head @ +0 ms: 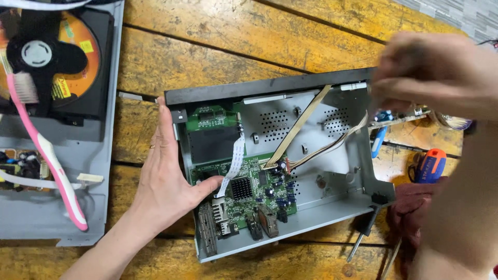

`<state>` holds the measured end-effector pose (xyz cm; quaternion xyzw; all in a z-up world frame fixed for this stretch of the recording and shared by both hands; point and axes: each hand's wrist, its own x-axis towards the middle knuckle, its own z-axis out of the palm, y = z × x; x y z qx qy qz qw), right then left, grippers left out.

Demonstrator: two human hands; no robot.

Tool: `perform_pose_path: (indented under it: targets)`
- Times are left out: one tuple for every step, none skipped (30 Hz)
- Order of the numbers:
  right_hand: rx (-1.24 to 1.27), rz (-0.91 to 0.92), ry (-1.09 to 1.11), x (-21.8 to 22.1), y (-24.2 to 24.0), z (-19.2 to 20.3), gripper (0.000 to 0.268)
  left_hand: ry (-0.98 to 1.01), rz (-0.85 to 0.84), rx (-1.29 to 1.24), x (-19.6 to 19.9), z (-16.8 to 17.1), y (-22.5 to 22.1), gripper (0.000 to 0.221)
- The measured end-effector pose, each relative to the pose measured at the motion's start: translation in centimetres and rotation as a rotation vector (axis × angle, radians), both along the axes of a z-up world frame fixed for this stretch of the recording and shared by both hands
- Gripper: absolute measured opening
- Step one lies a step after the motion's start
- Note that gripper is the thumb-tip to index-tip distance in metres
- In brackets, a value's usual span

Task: Cleaning and inspecting the internal components of an electronic device using a cloth, toothbrush, and screwdriver

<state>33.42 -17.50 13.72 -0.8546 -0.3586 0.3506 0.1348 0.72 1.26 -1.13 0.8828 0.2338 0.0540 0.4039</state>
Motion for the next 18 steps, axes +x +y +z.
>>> perform_pose_path:
  targets:
    - [0.201,-0.004,0.041,0.0,-1.5,0.2,0.009,0.003,-0.009,0.005,0.0,0.0,0.1,0.144]
    - [0.198,-0.003,0.045,0.3,-2.1,0.1,0.009,0.007,-0.008,0.002,-0.1,0.0,0.0,0.144]
    - [0.046,-0.051,0.038,0.7,-2.9,0.1,0.005,0.009,-0.006,0.000,-0.1,0.0,-0.1,0.145]
    - [-0.106,-0.102,0.030,1.2,-3.6,0.1,0.004,0.011,-0.005,-0.002,0.0,0.0,-0.1,0.145]
    - [-0.108,-0.104,0.029,1.5,-3.8,-0.5,0.004,0.010,-0.007,-0.005,0.0,0.0,-0.1,0.145]
    - [-0.182,-0.114,0.117,1.8,-3.9,-1.1,0.007,0.019,-0.007,-0.006,0.0,0.0,-0.1,0.146]
    - [-0.254,-0.120,0.205,2.3,-4.0,-1.8,0.010,0.029,-0.001,-0.006,-0.1,0.0,0.0,0.146]
    - [-0.254,-0.118,0.203,2.7,-4.4,-2.8,0.010,0.027,0.001,-0.006,0.0,-0.1,0.0,0.146]
    - [-0.137,-0.083,0.231,3.1,-5.0,-4.0,0.010,0.001,0.007,0.002,0.0,-0.2,0.0,0.146]
    - [-0.019,-0.051,0.259,3.5,-5.5,-5.1,0.013,-0.024,0.014,0.010,0.0,-0.4,-0.1,0.146]
    - [-0.018,-0.052,0.262,3.4,-4.9,-4.6,0.013,-0.022,0.012,0.010,0.0,-0.3,-0.1,0.146]
    - [-0.081,-0.123,0.190,3.4,-4.3,-4.0,0.012,0.000,0.008,0.013,0.0,-0.3,-0.1,0.146]
    - [-0.147,-0.194,0.117,3.4,-3.7,-3.3,0.014,0.021,0.004,0.012,0.0,-0.3,-0.1,0.146]
    - [-0.149,-0.197,0.119,3.1,-3.6,-2.9,0.014,0.023,0.000,0.011,0.0,-0.4,-0.1,0.146]
    - [0.045,-0.132,0.047,2.7,-3.6,-2.4,0.012,0.009,0.000,0.018,-0.1,-0.6,-0.1,0.146]
    - [0.240,-0.070,-0.026,2.4,-3.5,-1.9,0.013,-0.005,0.000,0.026,-0.2,-0.7,-0.1,0.146]
    - [0.239,-0.072,-0.027,2.7,-3.7,-1.9,0.013,-0.006,-0.002,0.025,-0.2,-0.7,-0.1,0.146]
    - [0.260,0.004,-0.032,3.0,-3.9,-1.9,0.011,-0.007,0.004,0.022,-0.2,-0.7,-0.1,0.147]
